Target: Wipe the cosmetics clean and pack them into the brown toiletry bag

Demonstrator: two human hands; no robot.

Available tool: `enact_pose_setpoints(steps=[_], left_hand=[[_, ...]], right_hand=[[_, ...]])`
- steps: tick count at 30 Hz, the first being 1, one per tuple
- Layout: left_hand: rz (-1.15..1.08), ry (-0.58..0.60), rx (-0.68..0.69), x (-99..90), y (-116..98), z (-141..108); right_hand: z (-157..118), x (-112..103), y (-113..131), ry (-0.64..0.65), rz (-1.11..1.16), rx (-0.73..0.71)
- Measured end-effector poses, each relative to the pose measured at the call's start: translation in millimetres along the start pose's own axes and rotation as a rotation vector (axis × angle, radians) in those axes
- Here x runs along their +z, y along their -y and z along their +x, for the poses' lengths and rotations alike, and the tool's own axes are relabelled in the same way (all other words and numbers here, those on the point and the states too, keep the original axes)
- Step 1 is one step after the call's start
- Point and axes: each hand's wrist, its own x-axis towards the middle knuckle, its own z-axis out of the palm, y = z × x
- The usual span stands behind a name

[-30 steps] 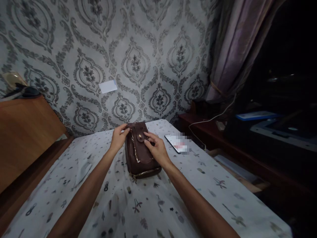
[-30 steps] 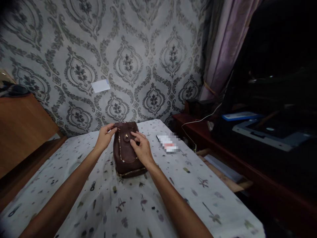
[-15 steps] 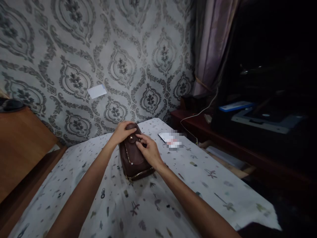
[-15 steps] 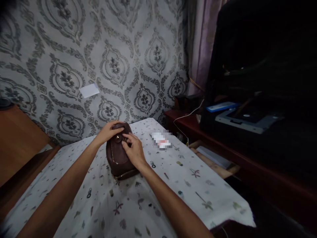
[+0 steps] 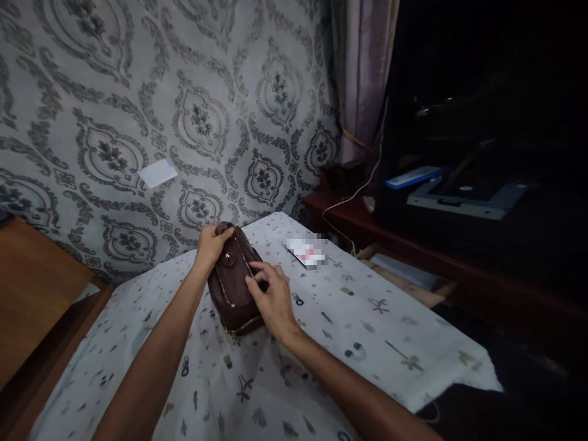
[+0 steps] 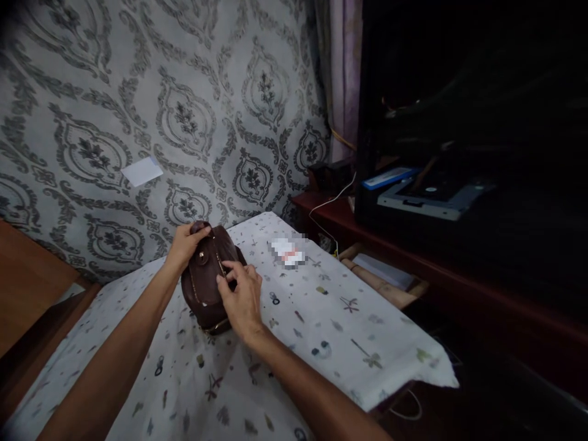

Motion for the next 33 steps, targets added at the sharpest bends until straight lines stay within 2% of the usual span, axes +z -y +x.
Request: enact_pose_setpoints(steps=[8,15,24,29,33], left_hand=[[-0.047,-0.007,-0.008,2.8,-15.4,-19.2],[-0.027,0.029,0.005,2.6,-21.7,-36.5],[0.089,0.146,0.152,-5.7,-26.0,-50.5],[0.098,0.166,0.239,-23.2,-17.3,-51.0],[0.09,0.067,0.195,-41.4,3.4,-47.8]], right_hand=[[1.9,-1.1,-0.1,0.052,0.025,0.007],[2.4,-0.8,-2.4,0.048,0.021,-0.014],[2.9,-1.4,-1.4,0.051,0.032,0.008],[3.5,-1.3,-3.6,0.045,0.089,0.012],[3.7,-1.2,-5.0,0.05,0.097,0.002]])
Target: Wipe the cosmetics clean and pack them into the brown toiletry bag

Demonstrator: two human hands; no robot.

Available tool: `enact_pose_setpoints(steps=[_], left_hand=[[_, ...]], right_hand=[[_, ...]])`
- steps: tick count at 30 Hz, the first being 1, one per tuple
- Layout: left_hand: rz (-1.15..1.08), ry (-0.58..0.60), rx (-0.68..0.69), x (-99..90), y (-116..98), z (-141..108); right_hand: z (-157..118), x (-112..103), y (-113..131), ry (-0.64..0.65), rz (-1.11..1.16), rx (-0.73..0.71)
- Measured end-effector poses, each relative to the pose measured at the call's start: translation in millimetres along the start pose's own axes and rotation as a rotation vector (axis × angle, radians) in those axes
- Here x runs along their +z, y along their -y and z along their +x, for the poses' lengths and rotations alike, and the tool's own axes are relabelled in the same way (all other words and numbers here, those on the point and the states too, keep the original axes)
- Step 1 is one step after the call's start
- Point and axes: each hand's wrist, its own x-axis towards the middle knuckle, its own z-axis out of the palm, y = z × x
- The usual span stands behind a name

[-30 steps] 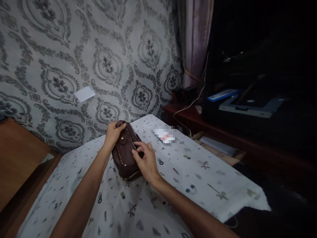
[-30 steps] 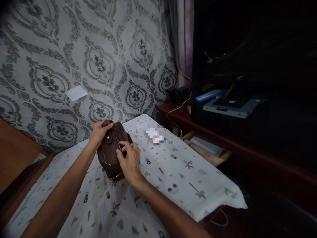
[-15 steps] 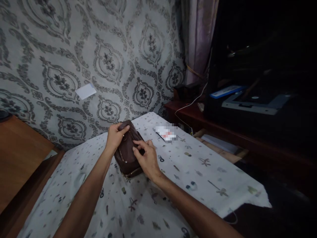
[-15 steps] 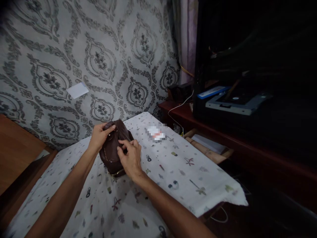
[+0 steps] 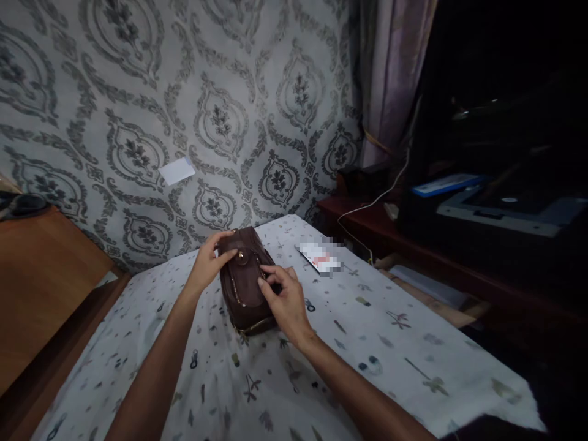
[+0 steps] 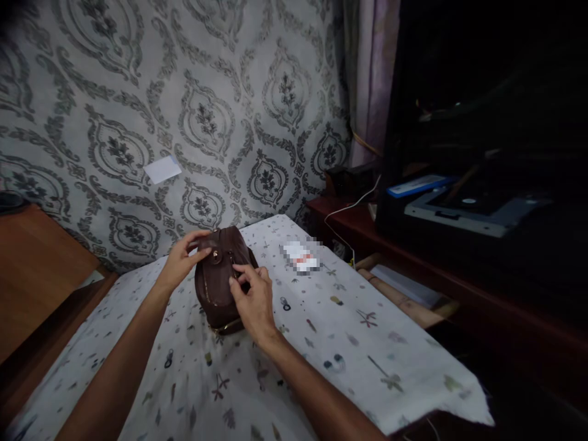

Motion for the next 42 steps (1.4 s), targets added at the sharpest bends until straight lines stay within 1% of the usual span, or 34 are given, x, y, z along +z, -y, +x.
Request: enact_pose_setpoints(steps=[2,5,10,14,18,23,26,30,35,39,42], left_hand=[[0.045,-0.064,-0.028,-3.5,10.0,-2.6],[0.086,-0.138,-0.056,-1.2,16.7,-7.7],[0.094,-0.228,-0.095,6.6,10.4,-12.5],[0.07,-0.274,-0.115,5.9,3.6,-12.2],[0.014,-0.263,-0.135,4.8,0.7,-14.3],[-0.025,-0.254,-0.15,5.0,1.1,-24.5],[-0.025,-0.252,-0.125,4.9,-1.0,-32.8],[-0.02,-0.239,-0.083,5.5,-9.3,-44.8],[0.012,-0.209,-0.048,6.4,-19.0,-58.4],[0.021,-0.189,-0.028,7.5,-19.8,-67.6],[0.022,-0.163,0.013,8.2,-17.6,-73.8]], right_hand=[[0.1,-0.2,-0.4,-0.003,0.0,-0.004],[0.3,-0.8,-0.8,-0.006,-0.004,-0.013],[0.6,-1.5,-0.7,0.008,-0.013,-0.01],[0.7,-1.0,-1.4,0.011,-0.013,-0.007],[1.3,-1.4,-1.0,0.016,-0.003,-0.012],[2.1,-2.7,1.4,0.04,-0.008,-0.002],[2.1,-2.1,0.9,0.025,-0.003,-0.003],[2.0,-1.1,-0.6,-0.001,0.008,-0.003],[3.1,-2.9,0.4,0.011,-0.001,-0.008],[3.9,-4.7,0.4,0.028,-0.014,-0.006],[4.1,-4.8,-0.2,0.04,-0.006,0.001]])
